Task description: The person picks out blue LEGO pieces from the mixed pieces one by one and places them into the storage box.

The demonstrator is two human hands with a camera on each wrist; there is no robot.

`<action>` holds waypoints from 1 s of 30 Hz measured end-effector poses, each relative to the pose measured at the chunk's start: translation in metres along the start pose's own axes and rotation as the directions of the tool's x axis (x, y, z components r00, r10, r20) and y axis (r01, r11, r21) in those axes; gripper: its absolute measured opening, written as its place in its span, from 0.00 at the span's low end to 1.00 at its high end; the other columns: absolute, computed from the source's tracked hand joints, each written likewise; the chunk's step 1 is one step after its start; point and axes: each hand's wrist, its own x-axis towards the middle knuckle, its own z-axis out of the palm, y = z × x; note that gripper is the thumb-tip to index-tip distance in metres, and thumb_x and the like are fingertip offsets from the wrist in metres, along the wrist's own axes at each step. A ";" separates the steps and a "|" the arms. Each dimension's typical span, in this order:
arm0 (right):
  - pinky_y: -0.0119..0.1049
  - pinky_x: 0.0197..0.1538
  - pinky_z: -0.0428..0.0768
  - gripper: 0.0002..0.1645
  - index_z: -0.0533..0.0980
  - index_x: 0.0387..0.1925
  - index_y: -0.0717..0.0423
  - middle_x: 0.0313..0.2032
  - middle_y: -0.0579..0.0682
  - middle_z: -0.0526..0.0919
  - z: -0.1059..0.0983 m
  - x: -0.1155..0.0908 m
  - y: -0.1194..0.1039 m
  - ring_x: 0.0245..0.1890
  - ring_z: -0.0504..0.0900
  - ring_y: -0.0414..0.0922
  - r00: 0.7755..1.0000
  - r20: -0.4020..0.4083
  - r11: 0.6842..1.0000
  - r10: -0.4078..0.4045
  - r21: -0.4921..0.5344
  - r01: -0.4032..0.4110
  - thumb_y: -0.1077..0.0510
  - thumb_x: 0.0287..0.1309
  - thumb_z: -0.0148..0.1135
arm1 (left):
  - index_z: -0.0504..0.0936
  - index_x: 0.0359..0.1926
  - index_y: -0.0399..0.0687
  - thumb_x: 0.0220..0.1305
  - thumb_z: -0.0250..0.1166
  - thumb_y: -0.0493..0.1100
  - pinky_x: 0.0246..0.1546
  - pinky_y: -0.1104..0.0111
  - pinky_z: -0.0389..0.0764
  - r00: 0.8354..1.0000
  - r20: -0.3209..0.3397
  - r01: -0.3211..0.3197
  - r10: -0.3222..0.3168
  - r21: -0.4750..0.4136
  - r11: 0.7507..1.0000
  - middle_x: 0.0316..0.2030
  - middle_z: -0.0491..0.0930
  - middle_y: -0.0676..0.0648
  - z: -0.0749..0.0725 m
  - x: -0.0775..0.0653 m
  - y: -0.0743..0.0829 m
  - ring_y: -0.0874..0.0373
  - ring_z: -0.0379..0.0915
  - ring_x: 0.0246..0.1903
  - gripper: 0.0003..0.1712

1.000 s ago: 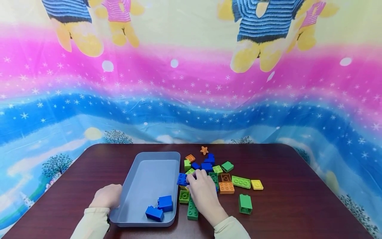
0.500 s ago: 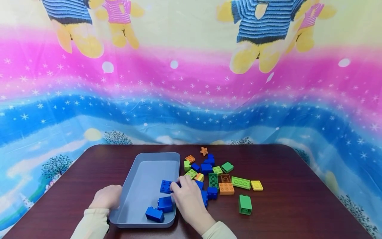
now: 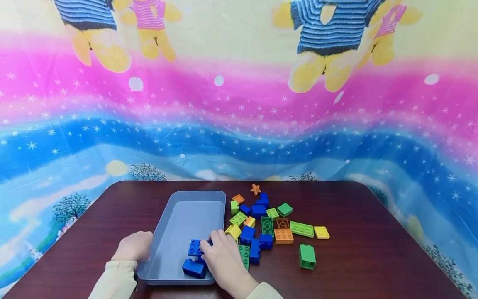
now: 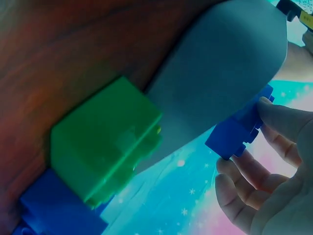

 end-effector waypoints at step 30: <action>0.30 0.33 0.70 0.12 0.75 0.34 0.47 0.31 0.46 0.71 0.009 0.004 -0.003 0.32 0.66 0.40 0.998 0.041 0.992 0.038 -0.119 -0.033 0.49 0.47 0.66 | 0.67 0.13 0.44 0.49 0.55 0.26 0.13 0.61 0.65 1.000 0.000 -0.007 0.007 0.013 1.000 0.12 0.64 0.48 0.002 0.001 -0.001 0.57 0.58 0.15 0.14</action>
